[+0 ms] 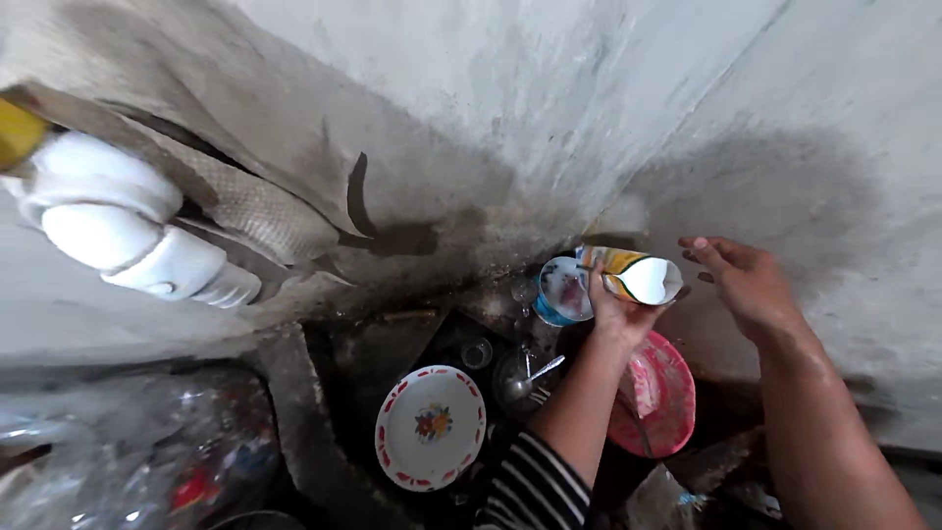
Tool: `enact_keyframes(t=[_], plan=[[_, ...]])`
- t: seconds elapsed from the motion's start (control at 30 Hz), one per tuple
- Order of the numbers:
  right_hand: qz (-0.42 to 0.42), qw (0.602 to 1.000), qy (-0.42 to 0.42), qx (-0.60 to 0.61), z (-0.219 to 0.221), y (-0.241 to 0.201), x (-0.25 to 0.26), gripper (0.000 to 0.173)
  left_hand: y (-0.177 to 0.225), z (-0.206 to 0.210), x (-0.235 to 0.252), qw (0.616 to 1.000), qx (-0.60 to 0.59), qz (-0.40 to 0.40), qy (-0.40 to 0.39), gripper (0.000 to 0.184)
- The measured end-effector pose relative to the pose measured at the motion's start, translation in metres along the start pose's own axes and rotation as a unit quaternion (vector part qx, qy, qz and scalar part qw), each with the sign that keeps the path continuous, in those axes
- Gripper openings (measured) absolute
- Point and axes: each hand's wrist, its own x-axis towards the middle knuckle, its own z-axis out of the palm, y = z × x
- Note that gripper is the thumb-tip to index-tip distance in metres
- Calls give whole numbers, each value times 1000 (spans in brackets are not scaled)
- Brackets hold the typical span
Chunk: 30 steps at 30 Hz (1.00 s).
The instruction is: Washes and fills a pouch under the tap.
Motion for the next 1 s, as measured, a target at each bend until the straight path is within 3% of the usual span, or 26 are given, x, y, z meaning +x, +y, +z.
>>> enact_keyframes(t=[0.07,0.2,0.33,0.37,0.4,0.5,0.57,0.7,0.8,0.83,0.93,1.0], plan=[[17,1000,-5,6,-3,3,-7,39,1,-21,3,1000,24,-1,20,73],[16,1000,-14,13,-3,3,-10,39,2,-24,-10,994,97,-38,19,68],[6,999,-20,37,-3,-3,-17,37,-8,-26,-36,953,297,-48,25,61],[4,999,-22,41,-4,-4,-21,37,-10,-31,-48,928,372,-26,19,60],[-2,999,-21,46,-4,-5,-26,37,-10,-34,-60,898,439,3,15,70],[-27,996,-28,74,-5,-4,-43,38,3,-41,-92,819,562,113,-26,125],[-43,994,-52,88,-7,-8,-62,42,20,-38,-120,750,639,163,-42,139],[-92,977,10,190,-1,-32,-112,37,61,-43,-165,559,757,321,-106,145],[-191,962,21,193,-3,-61,-141,41,92,-55,-190,416,786,426,-164,132],[-231,956,11,180,-6,-68,-150,41,100,-56,-200,386,789,446,-173,126],[-352,924,-45,145,-24,-91,-180,27,114,-54,-231,368,755,513,-182,115],[-420,896,-76,120,-38,-107,-200,30,116,-47,-260,368,724,552,-191,114]])
